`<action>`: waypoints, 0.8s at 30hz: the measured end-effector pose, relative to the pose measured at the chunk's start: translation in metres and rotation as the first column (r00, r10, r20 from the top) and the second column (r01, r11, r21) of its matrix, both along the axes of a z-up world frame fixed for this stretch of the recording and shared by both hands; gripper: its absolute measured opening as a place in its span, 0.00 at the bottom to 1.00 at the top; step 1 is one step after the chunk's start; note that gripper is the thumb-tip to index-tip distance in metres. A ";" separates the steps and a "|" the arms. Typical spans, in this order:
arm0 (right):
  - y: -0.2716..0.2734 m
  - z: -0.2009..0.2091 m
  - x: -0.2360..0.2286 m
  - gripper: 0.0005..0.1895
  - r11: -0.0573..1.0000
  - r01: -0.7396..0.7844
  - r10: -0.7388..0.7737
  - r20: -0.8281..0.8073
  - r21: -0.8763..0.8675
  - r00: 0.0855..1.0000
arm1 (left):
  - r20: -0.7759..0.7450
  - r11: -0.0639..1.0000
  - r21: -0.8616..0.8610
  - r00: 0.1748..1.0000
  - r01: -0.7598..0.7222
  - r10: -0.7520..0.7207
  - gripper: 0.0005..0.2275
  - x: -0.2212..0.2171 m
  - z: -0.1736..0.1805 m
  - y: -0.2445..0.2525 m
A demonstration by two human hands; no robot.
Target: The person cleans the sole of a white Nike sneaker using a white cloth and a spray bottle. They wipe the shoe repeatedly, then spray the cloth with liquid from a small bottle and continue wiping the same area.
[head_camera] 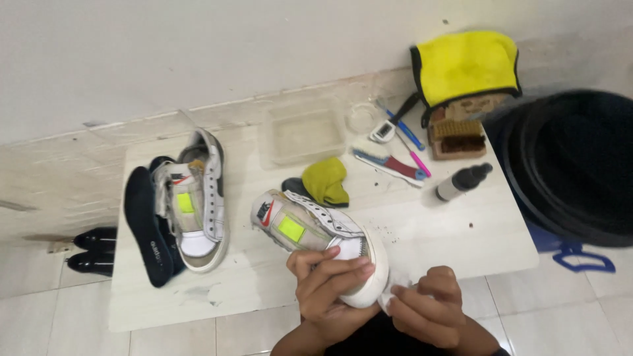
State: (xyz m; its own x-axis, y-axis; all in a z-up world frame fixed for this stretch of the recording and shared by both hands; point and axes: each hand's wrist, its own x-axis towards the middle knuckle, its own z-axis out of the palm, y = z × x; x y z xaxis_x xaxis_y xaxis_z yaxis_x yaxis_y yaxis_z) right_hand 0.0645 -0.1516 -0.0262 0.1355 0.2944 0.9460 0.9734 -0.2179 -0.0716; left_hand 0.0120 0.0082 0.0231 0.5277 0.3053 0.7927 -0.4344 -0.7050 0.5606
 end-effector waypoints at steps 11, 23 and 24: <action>0.055 0.070 0.070 0.02 0.990 -0.117 0.126 -0.118 0.081 0.985 | -0.008 0.992 -0.079 0.995 -0.096 0.096 0.14 0.044 0.040 0.034; 0.088 0.082 0.137 0.03 0.882 -0.452 0.472 -0.249 0.136 0.846 | -0.192 0.974 -0.074 0.955 0.214 -0.224 0.09 0.098 0.082 0.083; 0.088 0.080 0.141 0.02 0.876 -0.461 0.482 -0.234 0.141 0.845 | -0.228 0.965 -0.053 0.938 0.257 -0.262 0.10 0.100 0.085 0.085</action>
